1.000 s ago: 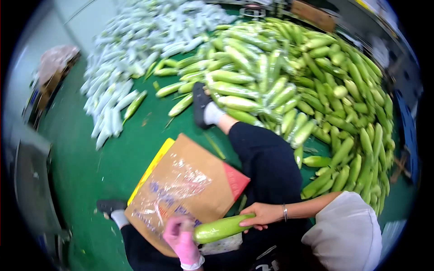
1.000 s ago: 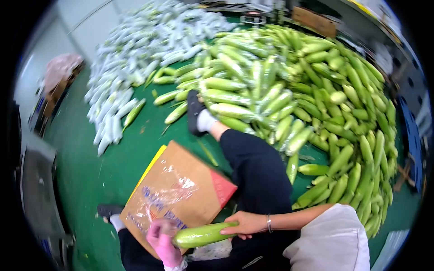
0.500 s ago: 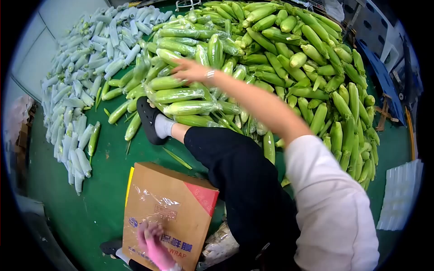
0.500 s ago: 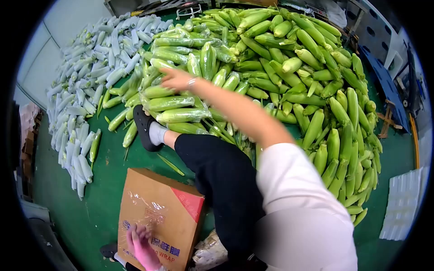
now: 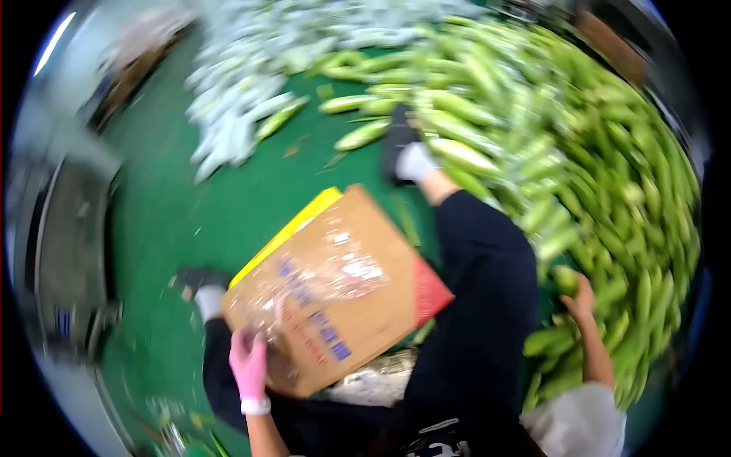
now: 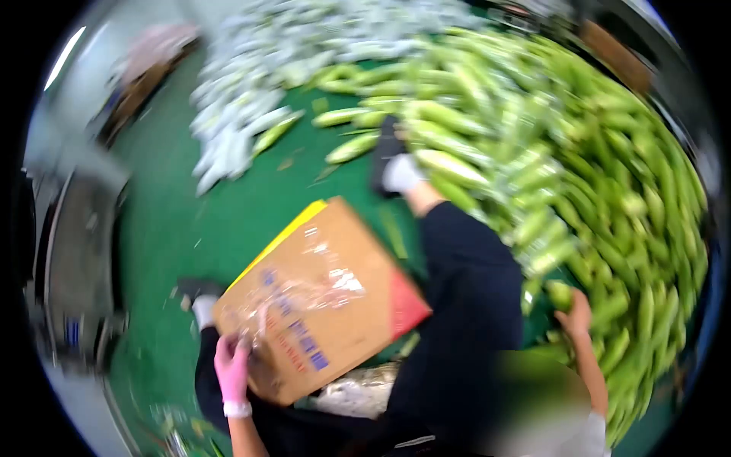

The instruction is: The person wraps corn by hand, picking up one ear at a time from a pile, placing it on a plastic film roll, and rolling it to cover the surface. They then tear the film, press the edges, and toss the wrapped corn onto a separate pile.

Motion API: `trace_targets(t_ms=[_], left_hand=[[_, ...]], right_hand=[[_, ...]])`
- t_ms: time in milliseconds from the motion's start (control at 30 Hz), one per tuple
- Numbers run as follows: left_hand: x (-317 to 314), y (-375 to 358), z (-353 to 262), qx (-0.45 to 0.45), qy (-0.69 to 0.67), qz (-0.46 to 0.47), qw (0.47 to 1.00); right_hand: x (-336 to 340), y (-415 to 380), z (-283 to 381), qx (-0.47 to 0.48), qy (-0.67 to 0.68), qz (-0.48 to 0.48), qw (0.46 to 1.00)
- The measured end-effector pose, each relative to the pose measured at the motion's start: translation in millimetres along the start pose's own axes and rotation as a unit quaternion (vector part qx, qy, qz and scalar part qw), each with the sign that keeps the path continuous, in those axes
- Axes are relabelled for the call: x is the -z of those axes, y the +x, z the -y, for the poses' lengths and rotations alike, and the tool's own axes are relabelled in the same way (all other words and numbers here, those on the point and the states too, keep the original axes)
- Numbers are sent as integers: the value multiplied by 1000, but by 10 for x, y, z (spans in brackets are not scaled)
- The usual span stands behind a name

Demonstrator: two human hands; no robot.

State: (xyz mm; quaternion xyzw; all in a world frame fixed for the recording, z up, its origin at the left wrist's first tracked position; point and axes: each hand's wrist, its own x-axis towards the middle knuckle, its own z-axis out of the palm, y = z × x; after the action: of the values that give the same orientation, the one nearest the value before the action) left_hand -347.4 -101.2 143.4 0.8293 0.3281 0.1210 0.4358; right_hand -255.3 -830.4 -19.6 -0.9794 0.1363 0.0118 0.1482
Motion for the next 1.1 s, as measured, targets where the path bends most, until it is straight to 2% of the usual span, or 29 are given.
trace_targets(t_ms=[33,67,100,133,167,200,233,267,300,333,400,433,467,500,533,567,600,667,733,767,800,833,867,900,933,967,1000,1067,1100], left_hand=[[104,-67,-21,14,30,-10,999],[186,-56,364,0,92,-46,995],[200,-105,371,13,110,-65,992],[219,-113,340,19,190,-54,980],[156,-131,338,17,151,-81,985],[97,-124,277,7,180,-92,979],[81,-107,108,26,215,-51,975],[36,-99,76,-16,260,-45,964],[2,-81,77,-37,323,-40,945],[-91,-24,94,-63,387,-23,920],[-163,37,270,-94,393,-24,914],[-167,68,333,-108,389,-31,915],[-120,92,379,-130,388,-27,912],[-47,115,420,-41,211,23,976],[38,137,466,50,23,73,996],[177,73,340,82,-177,62,979],[302,-16,175,110,-371,50,921],[301,-51,126,47,-534,-41,843],[-35,53,-138,18,-453,-118,884],[-199,173,-29,-47,-296,-108,948],[-331,244,-32,-75,-217,-91,969],[-389,332,-8,-184,-63,-92,976],[-416,426,-18,-289,92,-90,948],[-390,468,-91,-292,89,-88,948],[-365,484,-157,-314,183,-57,930],[-351,515,-219,-332,273,-28,902],[-340,597,-223,-335,266,-32,903],[-293,750,-182,-311,317,72,893],[-259,761,-240,-315,314,101,890]], right_hand=[[-50,199,-152,-21,81,-66,994],[291,437,171,-48,192,-24,980],[434,713,425,7,221,-101,970],[569,999,675,65,240,-173,953],[928,900,1557,113,287,-123,943],[1287,805,2447,155,336,-66,927],[1478,720,3127,235,344,-10,909],[1463,612,3712,305,337,17,891],[1250,338,4689,506,232,15,831],[915,237,5082,550,243,36,798],[380,-67,5703,636,226,84,733],[109,-242,5914,630,225,123,733],[-111,-367,6027,623,221,163,732],[-226,-416,6046,626,221,164,729],[-323,-452,6043,657,191,167,710],[-382,-475,6042,686,160,170,689],[-364,-472,6023,686,158,172,689],[-233,-467,5938,701,130,288,640],[-196,-432,6004,701,110,298,639],[-238,-359,6077,715,90,297,626],[-234,-320,6119,729,70,296,613],[-204,-299,6096,746,100,244,612],[-168,-312,6025,744,98,241,616],[-148,-371,5881,700,168,170,673],[-115,-440,5703,648,232,97,719],[-33,-506,5495,577,243,121,771],[3,-543,5334,580,237,116,771],[64,-561,5052,594,139,31,792],[-128,-342,4891,576,146,21,804]])
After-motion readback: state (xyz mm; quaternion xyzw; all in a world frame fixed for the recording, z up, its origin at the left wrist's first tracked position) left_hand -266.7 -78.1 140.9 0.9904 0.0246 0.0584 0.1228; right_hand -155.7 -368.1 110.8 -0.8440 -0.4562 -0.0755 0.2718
